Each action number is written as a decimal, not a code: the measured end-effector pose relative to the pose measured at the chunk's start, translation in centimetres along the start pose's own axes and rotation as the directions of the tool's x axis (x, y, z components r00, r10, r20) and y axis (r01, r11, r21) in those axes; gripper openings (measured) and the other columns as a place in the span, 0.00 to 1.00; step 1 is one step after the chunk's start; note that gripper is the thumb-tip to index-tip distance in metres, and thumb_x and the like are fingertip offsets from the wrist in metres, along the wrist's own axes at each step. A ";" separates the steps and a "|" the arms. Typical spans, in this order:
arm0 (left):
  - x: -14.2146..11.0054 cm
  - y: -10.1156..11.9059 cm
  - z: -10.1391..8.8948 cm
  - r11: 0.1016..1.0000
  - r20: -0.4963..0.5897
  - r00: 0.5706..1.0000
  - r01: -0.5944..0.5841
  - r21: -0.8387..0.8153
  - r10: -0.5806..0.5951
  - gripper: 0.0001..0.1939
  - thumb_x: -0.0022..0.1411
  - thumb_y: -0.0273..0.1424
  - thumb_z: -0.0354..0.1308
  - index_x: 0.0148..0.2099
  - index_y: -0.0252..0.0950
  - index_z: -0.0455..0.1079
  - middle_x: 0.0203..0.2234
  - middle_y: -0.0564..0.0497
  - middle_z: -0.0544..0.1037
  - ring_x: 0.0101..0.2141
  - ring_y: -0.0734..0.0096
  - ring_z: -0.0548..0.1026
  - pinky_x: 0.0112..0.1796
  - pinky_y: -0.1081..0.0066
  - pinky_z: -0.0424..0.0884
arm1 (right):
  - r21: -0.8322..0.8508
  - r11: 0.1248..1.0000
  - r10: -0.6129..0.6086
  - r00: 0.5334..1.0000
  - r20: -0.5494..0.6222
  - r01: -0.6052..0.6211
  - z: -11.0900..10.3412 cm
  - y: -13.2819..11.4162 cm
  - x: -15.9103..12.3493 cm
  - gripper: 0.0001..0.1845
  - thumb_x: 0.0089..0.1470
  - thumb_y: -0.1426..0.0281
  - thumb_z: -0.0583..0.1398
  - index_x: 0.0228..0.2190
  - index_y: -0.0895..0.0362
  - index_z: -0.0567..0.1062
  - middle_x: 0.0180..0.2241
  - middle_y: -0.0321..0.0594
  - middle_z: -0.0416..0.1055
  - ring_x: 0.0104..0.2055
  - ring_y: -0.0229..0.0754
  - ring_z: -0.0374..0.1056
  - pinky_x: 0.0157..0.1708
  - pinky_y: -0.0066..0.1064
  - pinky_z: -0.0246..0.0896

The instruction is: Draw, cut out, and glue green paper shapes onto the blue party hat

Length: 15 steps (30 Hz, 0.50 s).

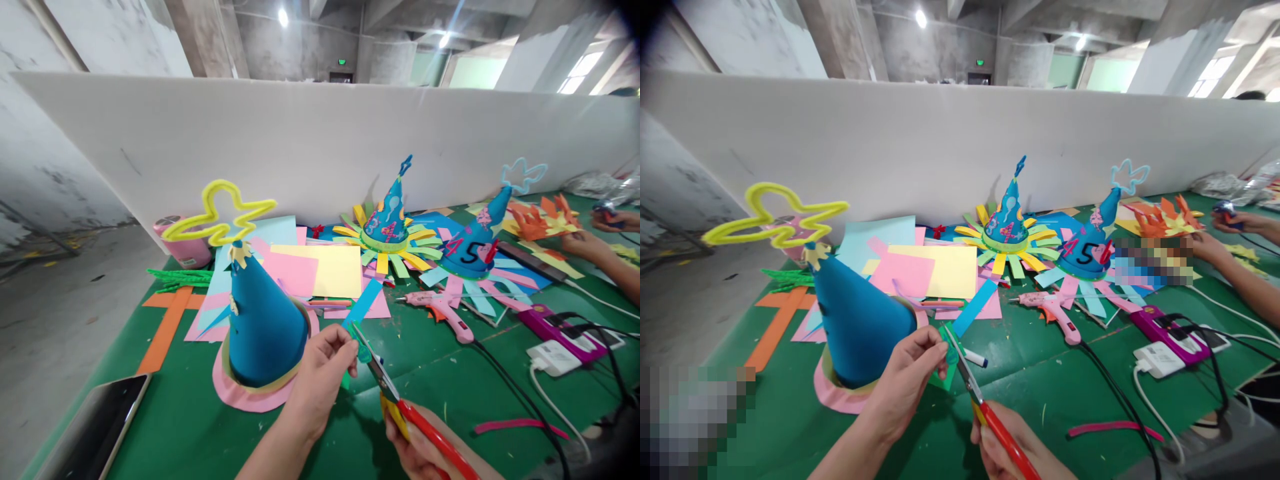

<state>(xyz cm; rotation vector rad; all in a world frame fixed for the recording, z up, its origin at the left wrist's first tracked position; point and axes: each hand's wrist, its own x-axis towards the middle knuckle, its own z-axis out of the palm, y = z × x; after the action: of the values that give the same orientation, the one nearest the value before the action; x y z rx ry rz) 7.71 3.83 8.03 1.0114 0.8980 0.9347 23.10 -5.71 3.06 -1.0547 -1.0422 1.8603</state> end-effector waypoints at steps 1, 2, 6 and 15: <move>0.1 -0.1 0.0 1.000 0.002 1.000 -0.002 0.001 0.002 0.11 0.50 0.30 0.58 0.21 0.35 0.61 0.14 0.58 0.63 0.18 0.79 0.61 0.23 0.76 0.58 | -0.013 1.000 -0.003 1.000 -0.002 0.003 -0.1 0.0 0.0 0.27 0.46 0.46 0.54 0.31 0.59 0.67 0.17 0.28 0.53 0.17 0.28 0.48 0.16 0.22 0.40; 0.1 -0.1 -0.1 1.000 0.007 1.000 -0.003 0.002 0.003 0.11 0.50 0.30 0.58 0.21 0.35 0.61 0.14 0.58 0.63 0.19 0.79 0.61 0.23 0.77 0.58 | -0.022 1.000 -0.002 1.000 0.001 0.003 -0.1 0.0 0.1 0.27 0.45 0.46 0.54 0.30 0.59 0.67 0.17 0.28 0.53 0.17 0.28 0.48 0.16 0.22 0.40; 0.2 -0.4 -0.4 1.000 0.033 0.999 0.007 0.006 -0.007 0.10 0.51 0.30 0.57 0.22 0.35 0.61 0.15 0.58 0.63 0.19 0.79 0.61 0.23 0.77 0.58 | -0.026 0.999 0.032 0.999 0.011 -0.031 -0.2 -0.1 0.1 0.27 0.46 0.46 0.54 0.29 0.59 0.66 0.18 0.28 0.53 0.18 0.28 0.47 0.15 0.20 0.39; 0.3 -0.2 0.0 0.999 -0.002 0.999 0.045 -0.027 -0.045 0.10 0.51 0.29 0.57 0.22 0.34 0.60 0.14 0.58 0.62 0.19 0.79 0.61 0.23 0.77 0.59 | 0.057 0.995 0.086 0.991 -0.099 -0.081 0.2 0.5 -0.1 0.28 0.40 0.45 0.58 0.32 0.57 0.65 0.21 0.29 0.54 0.20 0.27 0.49 0.18 0.18 0.45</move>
<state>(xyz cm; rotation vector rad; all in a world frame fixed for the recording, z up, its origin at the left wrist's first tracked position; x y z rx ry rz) 7.84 4.04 7.78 0.9637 0.9043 0.9084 22.84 -6.06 2.74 -1.1646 -0.8979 1.8693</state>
